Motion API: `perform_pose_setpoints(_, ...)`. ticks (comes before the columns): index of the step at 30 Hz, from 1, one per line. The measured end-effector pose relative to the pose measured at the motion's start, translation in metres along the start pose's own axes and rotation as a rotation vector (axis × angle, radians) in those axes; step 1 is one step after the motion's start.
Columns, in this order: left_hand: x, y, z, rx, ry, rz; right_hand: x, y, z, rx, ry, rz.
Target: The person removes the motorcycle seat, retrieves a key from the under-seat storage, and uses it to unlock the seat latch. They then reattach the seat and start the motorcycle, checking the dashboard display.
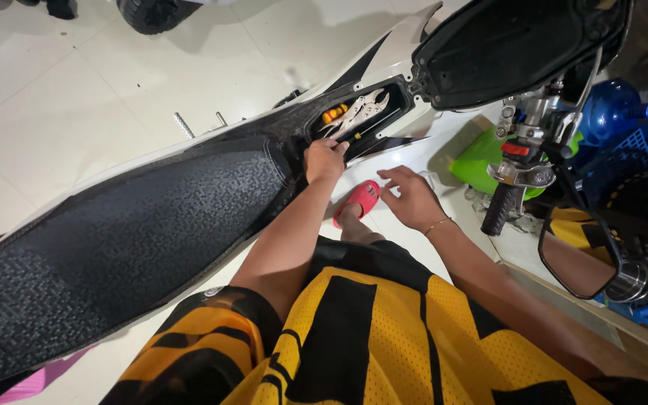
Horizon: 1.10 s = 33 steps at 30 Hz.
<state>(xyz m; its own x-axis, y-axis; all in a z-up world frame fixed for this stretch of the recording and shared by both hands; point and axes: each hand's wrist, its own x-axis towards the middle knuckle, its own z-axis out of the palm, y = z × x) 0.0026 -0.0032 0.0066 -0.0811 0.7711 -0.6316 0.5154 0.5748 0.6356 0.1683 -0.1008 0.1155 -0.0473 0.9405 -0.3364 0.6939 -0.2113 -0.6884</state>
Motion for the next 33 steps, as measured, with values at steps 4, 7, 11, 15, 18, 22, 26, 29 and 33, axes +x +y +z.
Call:
perform_pose_setpoints(4,0.001,0.002,0.003,-0.038,-0.075,-0.148,-0.003,0.003,0.003,-0.014,-0.060,0.039)
perform_pose_setpoints(7,-0.003,0.003,0.012,0.028,0.099,-0.099,-0.006,0.010,0.012,0.040,-0.056,0.026)
perform_pose_setpoints(11,-0.002,-0.004,0.018,0.036,0.117,-0.116,-0.017,0.029,0.025,0.063,-0.098,0.037)
perform_pose_setpoints(15,0.011,-0.003,0.014,0.006,-0.017,-0.179,-0.016,0.042,0.036,0.085,-0.024,0.015)
perform_pose_setpoints(18,0.011,-0.012,0.015,-0.052,-0.065,-0.145,-0.017,0.048,0.031,0.325,0.237,-0.005)
perform_pose_setpoints(22,0.012,-0.023,0.013,-0.062,-0.132,0.036,0.008,0.052,-0.015,0.527,0.492,-0.054)
perform_pose_setpoints(26,0.003,-0.039,0.003,-0.008,-0.242,0.118,0.039,0.039,-0.069,0.749,0.673,-0.055)
perform_pose_setpoints(29,-0.001,-0.053,-0.005,-0.153,-0.368,0.026,0.050,0.023,-0.098,0.662,0.733,0.044)
perform_pose_setpoints(33,0.005,-0.071,-0.015,-0.288,-0.349,0.109,0.055,0.005,-0.118,0.524,0.697,-0.008)
